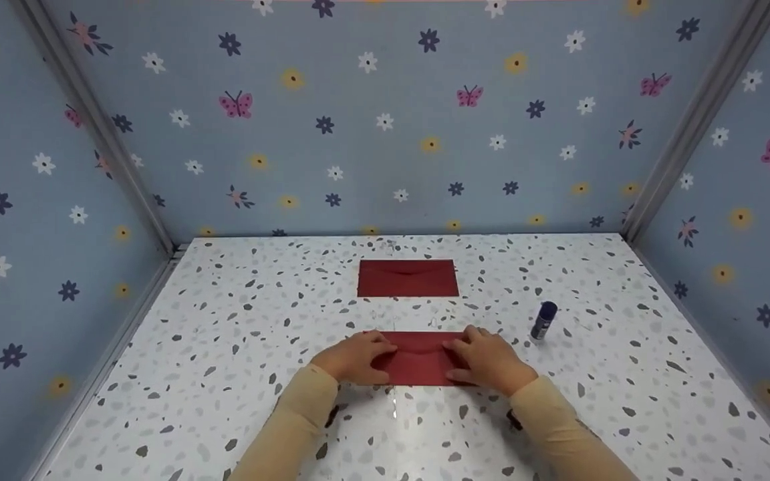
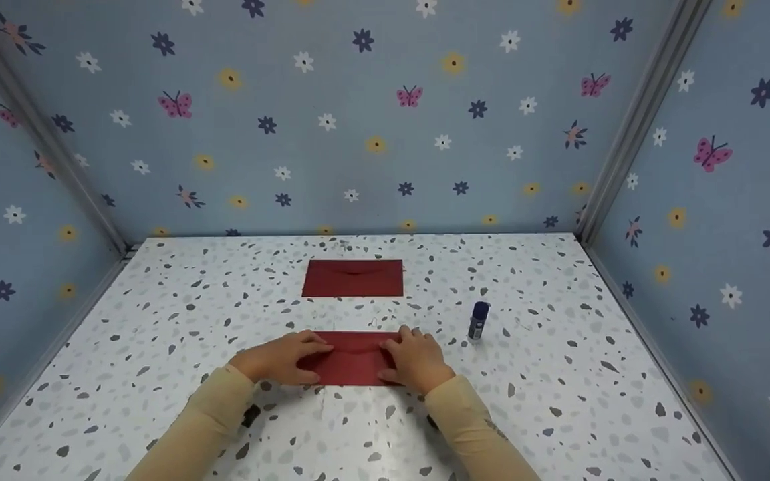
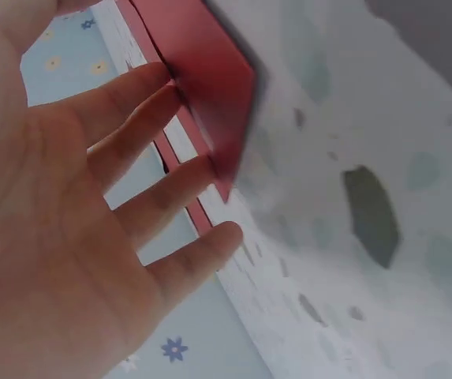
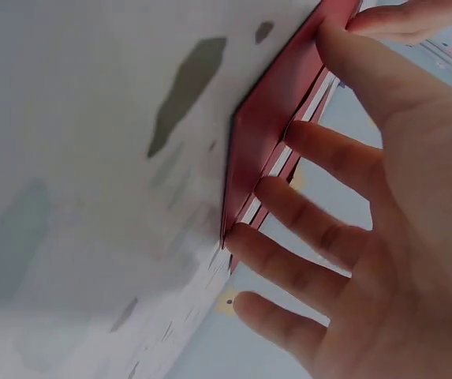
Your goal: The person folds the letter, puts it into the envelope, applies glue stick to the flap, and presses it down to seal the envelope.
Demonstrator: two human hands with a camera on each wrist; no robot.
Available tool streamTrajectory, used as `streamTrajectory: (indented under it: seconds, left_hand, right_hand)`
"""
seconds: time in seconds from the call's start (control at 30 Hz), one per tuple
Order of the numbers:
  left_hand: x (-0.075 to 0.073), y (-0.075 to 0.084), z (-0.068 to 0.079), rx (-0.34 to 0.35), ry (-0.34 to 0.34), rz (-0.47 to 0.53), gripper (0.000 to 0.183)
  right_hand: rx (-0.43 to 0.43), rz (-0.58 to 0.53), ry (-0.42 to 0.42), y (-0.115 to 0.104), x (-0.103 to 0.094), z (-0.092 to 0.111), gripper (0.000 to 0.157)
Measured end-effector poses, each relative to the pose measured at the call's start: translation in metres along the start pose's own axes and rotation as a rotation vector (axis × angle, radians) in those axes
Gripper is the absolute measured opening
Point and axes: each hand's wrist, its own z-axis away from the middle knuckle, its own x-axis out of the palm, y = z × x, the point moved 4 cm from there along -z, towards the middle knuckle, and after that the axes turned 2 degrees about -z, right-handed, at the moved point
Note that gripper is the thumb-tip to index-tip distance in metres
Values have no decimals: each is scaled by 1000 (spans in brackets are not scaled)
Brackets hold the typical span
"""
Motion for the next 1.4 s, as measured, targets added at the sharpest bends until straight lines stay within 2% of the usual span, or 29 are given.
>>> streamTrajectory:
  seconds: [0.17,0.33,0.47,0.6,0.83,0.97,1.13,1.27,1.4]
  left_hand:
    - [0,-2,1,34,24,-23,57]
    - [-1,5,-2,20,51,-99,55]
    - [-2,12,-5,48,112,-180,48]
    - [-3,17,-6,89,172,-232,42]
    - [-2,19,-6,70,149,-224,46]
    - [-1,17,-6,52,129,-185,51]
    - [3,13,-1,41,136,-139,53]
    - [8,13,6,64,152,-172,54]
    - [10,16,14,126,173,-220,51]
  right_hand:
    - [-23,-40,12,0,0,2,55]
    - [-14,-44,-37,0,-3,3,52]
    - [19,-20,-72,-2,-1,2,51]
    - [22,19,-53,-6,0,2,50]
    - [-37,70,-1,-12,-1,2,45]
    - [-50,82,-9,-12,-1,2,47]
    - [-45,55,-45,-8,0,4,52]
    - [-31,-15,-39,-4,0,10,55]
    - [-106,-74,46,-3,0,17,50]
